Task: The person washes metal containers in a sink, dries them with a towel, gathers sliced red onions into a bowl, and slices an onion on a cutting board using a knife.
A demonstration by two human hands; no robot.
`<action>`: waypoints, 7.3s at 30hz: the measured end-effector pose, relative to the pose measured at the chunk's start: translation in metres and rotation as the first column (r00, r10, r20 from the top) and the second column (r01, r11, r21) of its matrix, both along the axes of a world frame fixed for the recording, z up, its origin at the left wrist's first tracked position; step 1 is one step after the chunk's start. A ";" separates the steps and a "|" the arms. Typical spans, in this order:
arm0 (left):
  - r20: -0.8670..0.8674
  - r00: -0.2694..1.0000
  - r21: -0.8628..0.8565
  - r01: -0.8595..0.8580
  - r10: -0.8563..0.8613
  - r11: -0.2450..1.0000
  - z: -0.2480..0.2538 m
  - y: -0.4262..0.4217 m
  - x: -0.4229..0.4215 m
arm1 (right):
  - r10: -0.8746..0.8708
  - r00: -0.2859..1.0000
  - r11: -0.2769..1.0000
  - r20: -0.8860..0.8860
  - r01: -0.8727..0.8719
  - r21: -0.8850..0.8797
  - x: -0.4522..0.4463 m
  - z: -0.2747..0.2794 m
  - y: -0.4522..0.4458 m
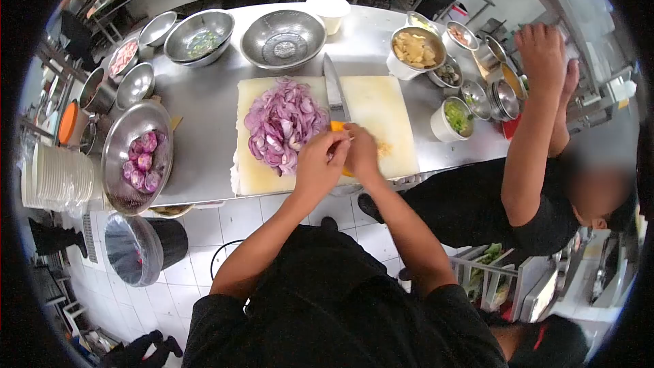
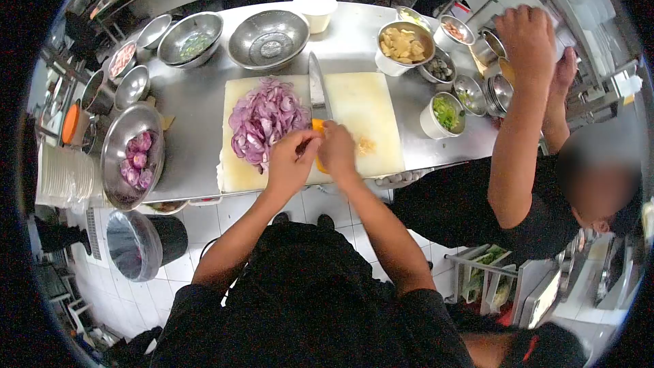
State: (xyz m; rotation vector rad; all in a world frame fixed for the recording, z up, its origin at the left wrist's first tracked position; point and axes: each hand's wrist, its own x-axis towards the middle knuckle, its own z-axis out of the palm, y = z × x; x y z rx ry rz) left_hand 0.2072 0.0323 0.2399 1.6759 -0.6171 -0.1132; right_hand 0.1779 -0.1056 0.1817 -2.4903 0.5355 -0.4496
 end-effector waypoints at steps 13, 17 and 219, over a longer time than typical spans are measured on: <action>-0.254 0.954 0.148 -0.125 0.160 0.981 0.002 0.099 -0.055 | -0.966 0.186 0.249 0.181 0.862 0.441 -0.100 0.007 -0.435; -0.370 0.902 0.222 -0.145 0.221 0.964 0.000 0.106 -0.069 | -0.909 0.408 0.325 0.083 0.572 0.753 -0.111 -0.021 -0.487; -0.403 0.558 -0.041 0.781 -0.725 0.623 0.084 -0.307 -0.246 | -0.941 0.222 0.324 0.254 0.807 0.494 -0.564 0.083 -0.382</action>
